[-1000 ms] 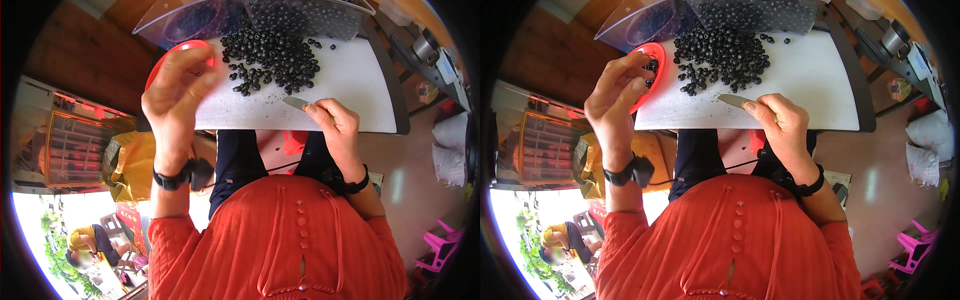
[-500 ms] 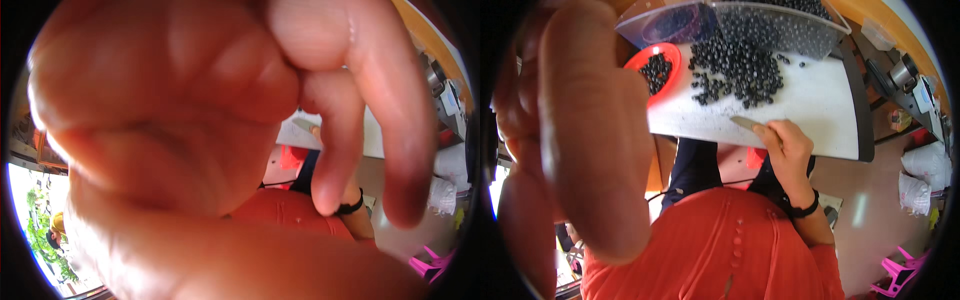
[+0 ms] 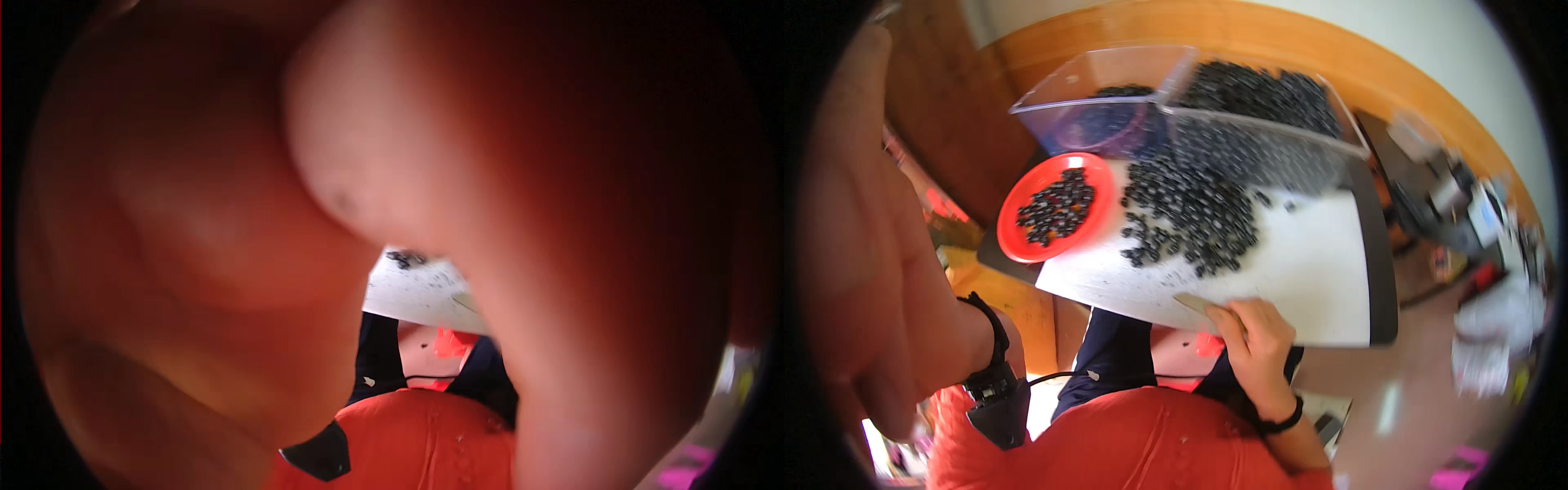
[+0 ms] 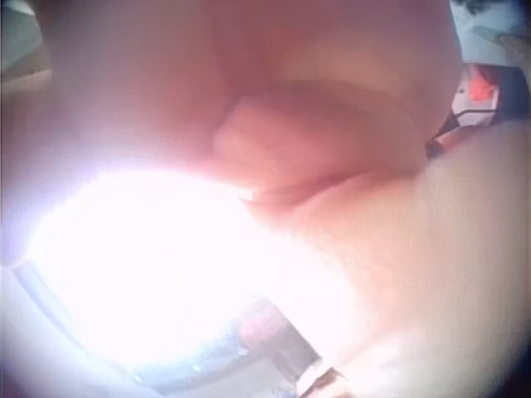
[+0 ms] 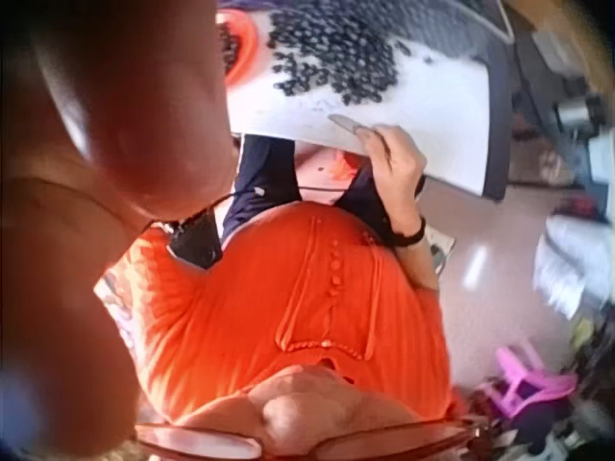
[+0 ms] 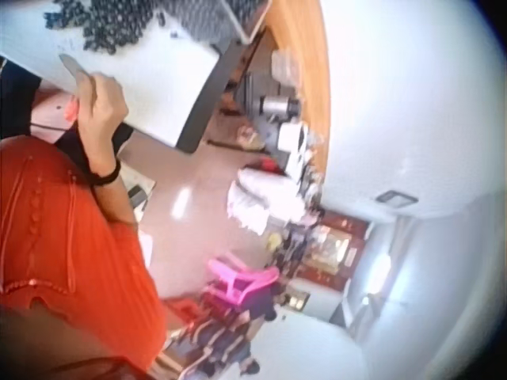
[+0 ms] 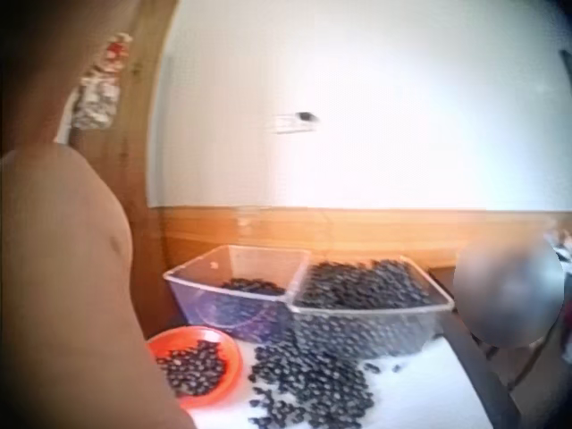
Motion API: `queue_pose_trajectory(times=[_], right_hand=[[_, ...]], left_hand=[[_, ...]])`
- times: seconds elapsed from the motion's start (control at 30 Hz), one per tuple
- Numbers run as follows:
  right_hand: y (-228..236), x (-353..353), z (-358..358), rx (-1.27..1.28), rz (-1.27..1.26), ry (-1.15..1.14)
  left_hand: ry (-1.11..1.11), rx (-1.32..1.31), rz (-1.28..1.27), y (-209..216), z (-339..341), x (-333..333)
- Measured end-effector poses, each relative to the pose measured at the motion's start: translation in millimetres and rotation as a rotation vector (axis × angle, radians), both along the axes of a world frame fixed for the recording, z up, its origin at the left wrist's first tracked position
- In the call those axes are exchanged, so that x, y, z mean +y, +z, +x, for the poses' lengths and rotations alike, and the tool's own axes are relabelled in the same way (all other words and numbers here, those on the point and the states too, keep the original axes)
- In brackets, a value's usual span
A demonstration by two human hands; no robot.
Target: Using a small knife to slice or remove pits from black berries on a cutting board.
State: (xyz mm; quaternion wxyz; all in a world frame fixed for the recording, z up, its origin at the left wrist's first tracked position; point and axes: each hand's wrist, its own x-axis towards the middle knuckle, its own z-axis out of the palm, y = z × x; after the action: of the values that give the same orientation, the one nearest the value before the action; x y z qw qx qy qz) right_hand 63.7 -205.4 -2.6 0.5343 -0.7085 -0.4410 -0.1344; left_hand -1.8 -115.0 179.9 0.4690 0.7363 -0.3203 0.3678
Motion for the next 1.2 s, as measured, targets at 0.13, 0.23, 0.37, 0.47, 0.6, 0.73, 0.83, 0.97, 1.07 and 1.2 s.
queue_pose_trajectory(times=[0.13,0.23,0.37,0.47,0.6,0.73,0.83,0.97,1.07,1.2], right_hand=[[27.1,6.1,5.1,0.103,-0.09,-0.046],[3.5,10.0,8.0,-0.03,-0.081,0.073],[4.7,8.9,13.8,0.031,0.05,0.03],[9.0,11.9,22.6,0.061,-0.006,0.062],[-0.1,7.4,16.4,0.072,0.002,0.038],[0.1,9.9,10.3,0.021,-0.002,0.06],[1.2,7.9,10.3,0.021,-0.026,0.048],[-1.4,8.0,14.4,0.018,-0.028,0.039],[2.4,9.1,15.0,0.013,-0.042,0.039],[0.5,10.3,16.6,0.026,-0.021,0.044]], left_hand=[[-0.026,0.086,0.018,12.6,8.4,13.3],[-0.1,0.198,-0.014,22.7,8.1,41.1],[-0.216,0.361,-0.061,32.0,-37.2,112.2],[-0.234,0.418,-0.054,43.0,-85.2,150.3],[0.561,0.488,-0.293,-53.4,-75.7,126.0],[0.864,0.507,0.018,-146.8,-79.1,156.3],[0.916,0.5,0.062,-166.5,-72.5,158.6],[0.915,0.527,0.145,-177.4,-57.5,162.7],[0.988,0.476,0.346,-178.6,-55.1,164.4],[0.964,0.41,0.164,-173.0,-60.3,152.5]])
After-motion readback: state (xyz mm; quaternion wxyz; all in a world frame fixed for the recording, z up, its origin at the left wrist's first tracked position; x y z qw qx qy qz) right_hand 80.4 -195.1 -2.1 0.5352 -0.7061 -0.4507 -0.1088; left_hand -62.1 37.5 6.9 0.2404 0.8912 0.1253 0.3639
